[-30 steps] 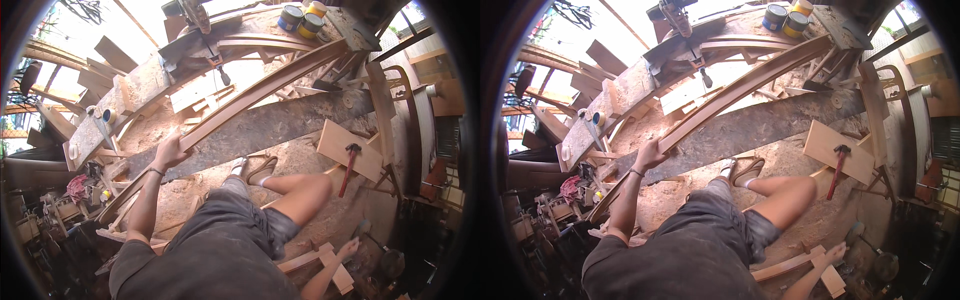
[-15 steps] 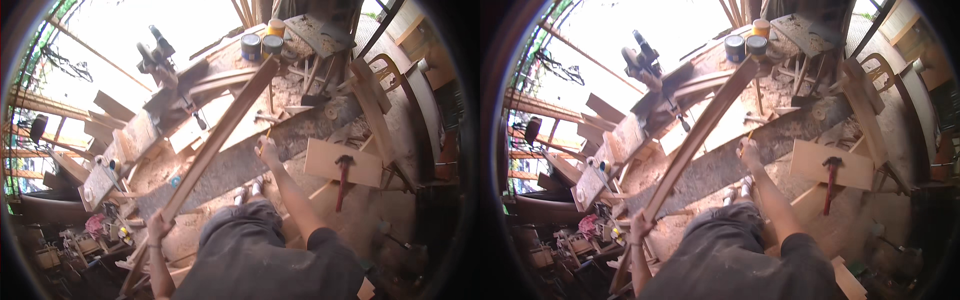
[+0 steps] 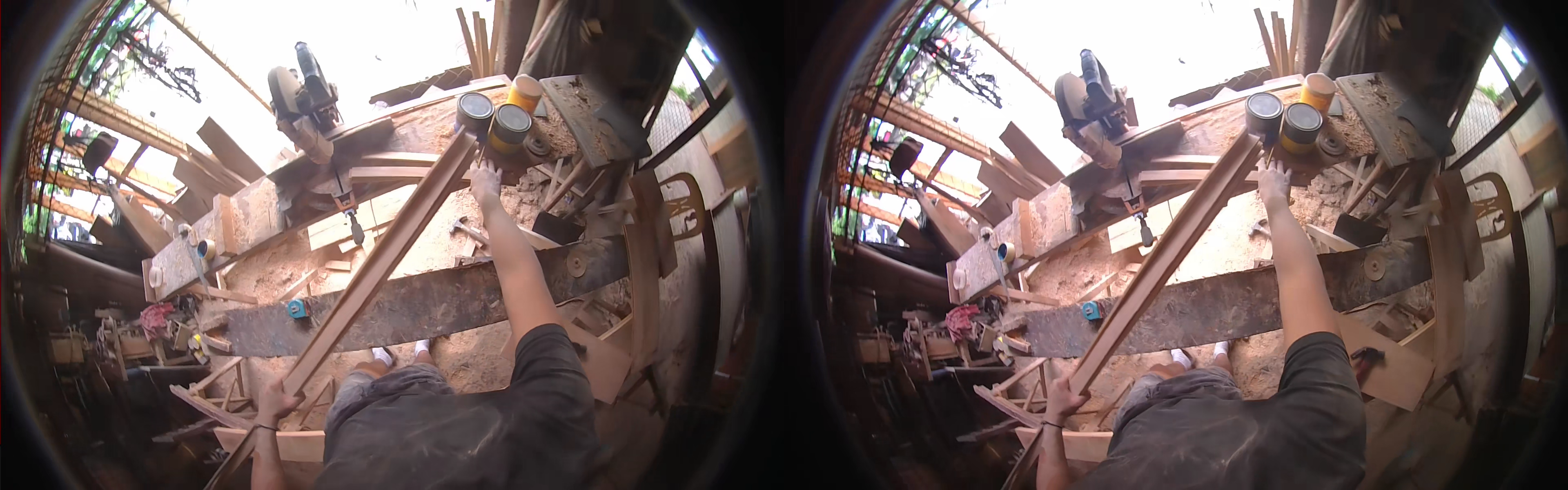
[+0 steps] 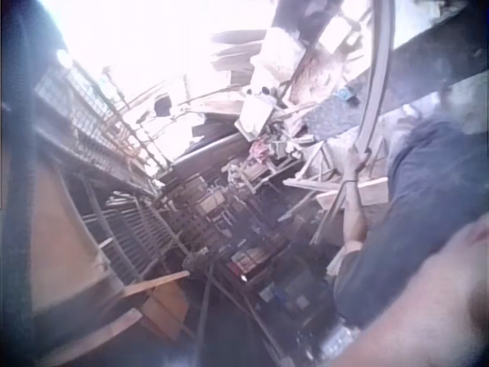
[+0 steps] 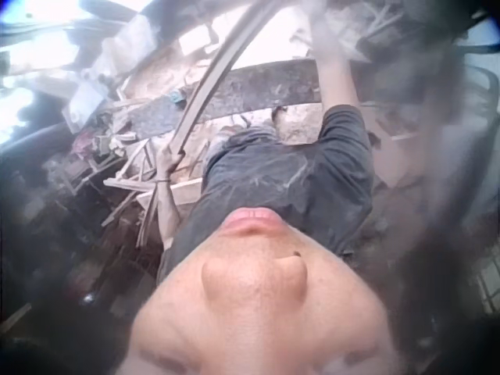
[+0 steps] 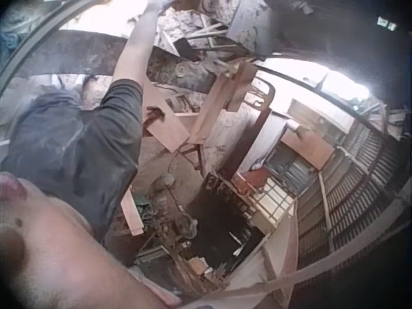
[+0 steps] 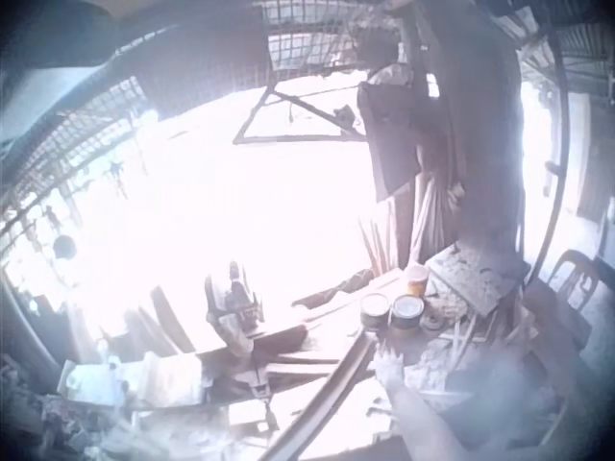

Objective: Measuring, marking, and cutting wooden pieces in a workshop environment.

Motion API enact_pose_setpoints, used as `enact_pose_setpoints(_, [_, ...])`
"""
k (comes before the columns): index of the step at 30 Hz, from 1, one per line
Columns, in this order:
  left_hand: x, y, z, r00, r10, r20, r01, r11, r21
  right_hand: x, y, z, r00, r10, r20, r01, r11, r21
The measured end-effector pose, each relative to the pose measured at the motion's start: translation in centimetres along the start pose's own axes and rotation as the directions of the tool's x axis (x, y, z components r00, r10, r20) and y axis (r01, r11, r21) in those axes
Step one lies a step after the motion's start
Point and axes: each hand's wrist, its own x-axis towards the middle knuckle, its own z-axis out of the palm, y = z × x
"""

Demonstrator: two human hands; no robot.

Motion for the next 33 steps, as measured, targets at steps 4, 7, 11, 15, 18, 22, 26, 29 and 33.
enact_pose_setpoints(4, [2.1, 1.6, -1.9, 1.000, 0.008, -0.008, -0.008, 0.997, -0.083, -3.0, 1.9, 1.0, 0.992, -0.046, -0.117, 0.053, 0.997, 0.063])
enact_pose_setpoints(7, [4.6, 0.3, -2.9, 0.993, 0.101, -0.065, -0.101, 0.995, -0.001, -9.1, 1.5, 0.5, 0.994, 0.030, 0.106, -0.055, 0.969, 0.241])
enact_pose_setpoints(11, [9.1, -0.2, -4.9, 0.993, 0.109, -0.052, -0.105, 0.991, 0.080, -21.7, 2.2, 4.0, 0.965, 0.238, 0.110, -0.260, 0.825, 0.502])
enact_pose_setpoints(15, [15.0, -0.4, -7.3, 0.979, 0.190, -0.071, -0.182, 0.978, 0.105, -35.5, -0.5, 8.3, 0.877, 0.454, 0.156, -0.451, 0.668, 0.593])
enact_pose_setpoints(18, [21.7, -5.3, -8.4, 0.976, 0.210, -0.059, -0.204, 0.974, 0.093, -41.8, -3.3, 9.4, 0.744, 0.577, 0.337, -0.659, 0.553, 0.510])
enact_pose_setpoints(22, [30.0, -5.5, -11.3, 0.929, 0.366, -0.057, -0.349, 0.916, 0.196, -44.7, -6.8, 10.1, 0.656, 0.699, 0.285, -0.712, 0.447, 0.542])
enact_pose_setpoints(26, [38.3, -5.3, -12.5, 0.891, 0.454, -0.019, -0.438, 0.869, 0.231, -44.2, -9.6, 12.2, 0.591, 0.719, 0.366, -0.798, 0.453, 0.398])
enact_pose_setpoints(29, [44.4, -5.4, -12.7, 0.859, 0.511, 0.017, -0.498, 0.829, 0.255, -42.8, -11.2, 13.6, 0.615, 0.684, 0.394, -0.781, 0.460, 0.422])
enact_pose_setpoints(33, [50.3, -4.6, -13.3, 0.854, 0.518, 0.053, -0.516, 0.828, 0.222, -40.2, -11.1, 14.8, 0.476, 0.652, 0.590, -0.874, 0.277, 0.399])
